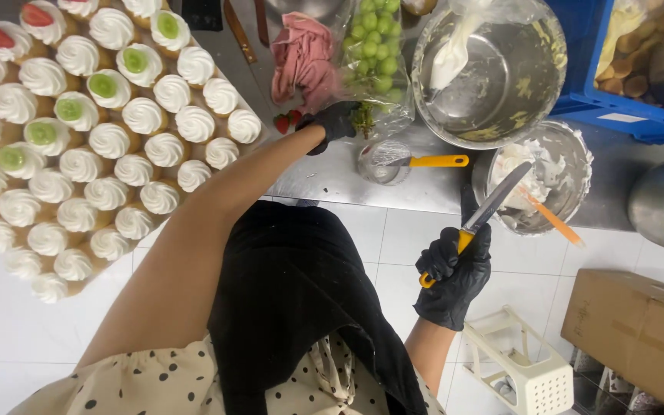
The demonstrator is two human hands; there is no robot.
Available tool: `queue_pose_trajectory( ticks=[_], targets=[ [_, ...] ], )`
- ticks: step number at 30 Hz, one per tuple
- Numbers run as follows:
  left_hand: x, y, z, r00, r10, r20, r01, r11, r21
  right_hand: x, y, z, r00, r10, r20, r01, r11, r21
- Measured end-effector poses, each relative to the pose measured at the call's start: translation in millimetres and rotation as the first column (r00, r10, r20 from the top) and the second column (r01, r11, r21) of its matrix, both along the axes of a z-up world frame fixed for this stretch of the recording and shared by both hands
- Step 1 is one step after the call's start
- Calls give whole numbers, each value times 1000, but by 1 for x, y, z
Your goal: Decorating a large tray of frosted cupcakes with sliced strawberries, green grapes, and blueberries.
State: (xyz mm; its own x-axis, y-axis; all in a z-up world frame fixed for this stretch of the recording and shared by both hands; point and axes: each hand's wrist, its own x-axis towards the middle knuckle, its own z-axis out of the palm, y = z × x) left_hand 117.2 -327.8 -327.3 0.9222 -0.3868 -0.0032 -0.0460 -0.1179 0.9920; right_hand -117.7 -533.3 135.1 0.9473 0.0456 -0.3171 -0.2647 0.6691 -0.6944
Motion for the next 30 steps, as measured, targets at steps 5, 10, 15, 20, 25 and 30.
queue_pose_trajectory(
  ticks=[5, 10, 15, 20, 25, 30],
  targets=[
    [-22, -16, 10, 868, -101, -485, -209, 813, -544, 5, -12, -2, 999, -31, -44, 32, 999, 35],
    [-38, -7, 52, 977, 125, -173, -163, 961, -224, 22, -16, -7, 997, 78, -2, -78, 994, 76],
    [-35, 2, 70, 979, 153, 137, -173, 973, 153, 31, -3, 2, 988, 150, 27, -150, 988, 22],
    [-42, 12, 157, 997, 77, 16, -67, 722, 689, 28, 4, 3, 982, 189, -26, -189, 982, 1],
    [-63, 31, 250, 962, 160, -222, -120, 975, 185, 24, 21, 5, 953, 300, -44, -303, 946, -111],
    [-127, 62, 388, 789, -182, -587, -368, 625, -688, 25, 23, -26, 910, 415, -20, -412, 895, -173]
  ],
)
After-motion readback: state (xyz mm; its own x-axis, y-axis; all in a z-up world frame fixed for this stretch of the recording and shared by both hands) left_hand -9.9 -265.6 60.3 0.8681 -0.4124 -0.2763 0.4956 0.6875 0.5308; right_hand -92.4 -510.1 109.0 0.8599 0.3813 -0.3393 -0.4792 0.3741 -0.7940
